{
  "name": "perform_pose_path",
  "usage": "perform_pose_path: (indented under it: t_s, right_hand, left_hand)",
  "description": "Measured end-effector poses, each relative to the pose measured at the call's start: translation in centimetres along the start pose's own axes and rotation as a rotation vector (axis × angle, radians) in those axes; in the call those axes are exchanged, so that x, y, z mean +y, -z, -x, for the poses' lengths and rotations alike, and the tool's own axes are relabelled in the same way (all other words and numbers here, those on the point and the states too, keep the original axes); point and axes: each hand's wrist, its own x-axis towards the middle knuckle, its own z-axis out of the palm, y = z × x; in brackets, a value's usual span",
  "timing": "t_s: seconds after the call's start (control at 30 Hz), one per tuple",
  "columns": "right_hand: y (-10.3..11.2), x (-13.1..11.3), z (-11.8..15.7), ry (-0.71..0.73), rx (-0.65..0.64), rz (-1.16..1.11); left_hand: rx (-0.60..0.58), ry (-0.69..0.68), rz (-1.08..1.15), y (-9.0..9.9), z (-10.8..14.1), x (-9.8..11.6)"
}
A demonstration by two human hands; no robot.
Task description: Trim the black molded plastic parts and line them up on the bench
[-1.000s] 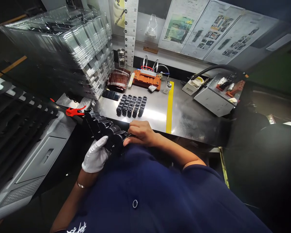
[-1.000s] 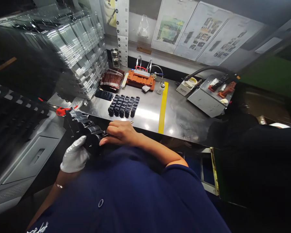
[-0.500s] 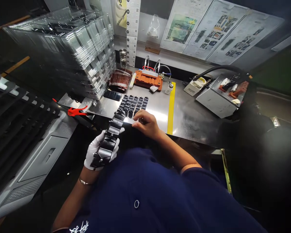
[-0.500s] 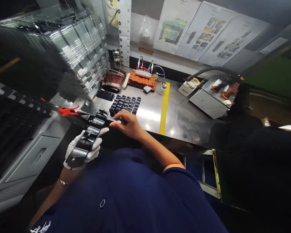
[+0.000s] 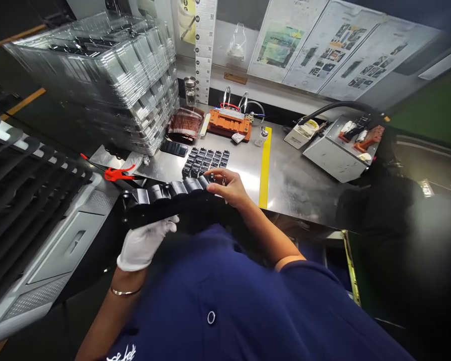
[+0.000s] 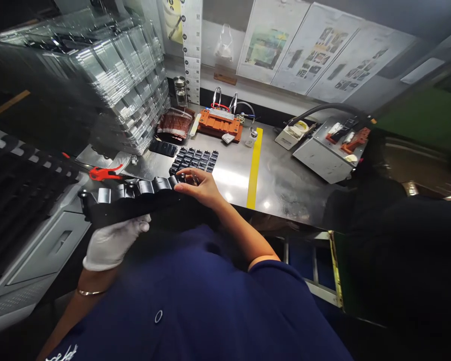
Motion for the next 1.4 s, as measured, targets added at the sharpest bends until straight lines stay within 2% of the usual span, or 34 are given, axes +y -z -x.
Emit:
perform_pose_path:
  t_s: [0.1,0.2,0.3,0.5,0.7,0.83,0.93,1.0,1.07,1.17,1.2,1.3,1.37,1.4]
  right_hand:
    - [-1.4,-0.1,0.6,-0.075,0.047,0.032]
    - [-2.5,-0.5,1.3,-0.068,-0.099,0.001]
    - [-2.6,-1.0,1.5,-0.044,-0.225,-0.066]
    - [-2.1,-1.2,1.1,-0.084,-0.224,-0.131]
    - [-2.7,-0.9,1.0,-0.148,-0.235,-0.135]
    - [-3.1,-0.7,0.7,-0.225,-0.165,-0.148]
    - [-3.4,-0.6,0.7,-0.325,-0.198,-0.246]
    - [-3.7,-0.5,0.8,-0.333,-0.21,-0.25]
    - [-3.9,-0.2,1.0,-0.218,-0.171,-0.142]
    - [-3.8,1.3,1.4,-0.029,-0.111,0.18]
    - [-3.6,2.0,1.5,-0.026,-0.152,0.321]
    - [-2.9,3.8,1.6,-0.11,-0.394,0.693]
    - [-2.4,3.9,1.6,-0.119,-0.491,0.783]
    - [-2.1,3.4,1.6,-0.096,-0.492,0.777]
  left_hand:
    - [0.12,-0.089,-0.153,-1.1,0.1,-0.5]
    - [0.191,-0.219,-0.197,-2.1,-0.1,-1.6]
    - [0.195,-0.273,-0.113,-2.7,-0.1,-2.3]
    - [0.223,-0.228,0.067,-2.9,-0.1,-1.8]
    - [0.367,-0.137,0.33,-2.7,-1.4,-1.2]
    - [0.3,-0.114,0.357,-1.7,-1.8,-1.4]
    - [0.229,-0.092,0.397,-1.1,-1.9,-1.5]
    - [0.218,-0.092,0.421,-0.9,-2.1,-1.5]
    - [0.239,-0.109,0.43,-0.6,-2.2,-1.3]
    - [0.257,-0.157,0.376,0.1,-2.0,-0.8]
    - [0.243,-0.171,0.329,0.4,-1.7,-0.7]
    - [0.186,-0.222,0.158,1.2,-0.8,-0.1]
    - [0.174,-0.258,0.073,1.4,-0.2,0.3]
    - [0.166,-0.27,0.04,1.4,0.0,0.5]
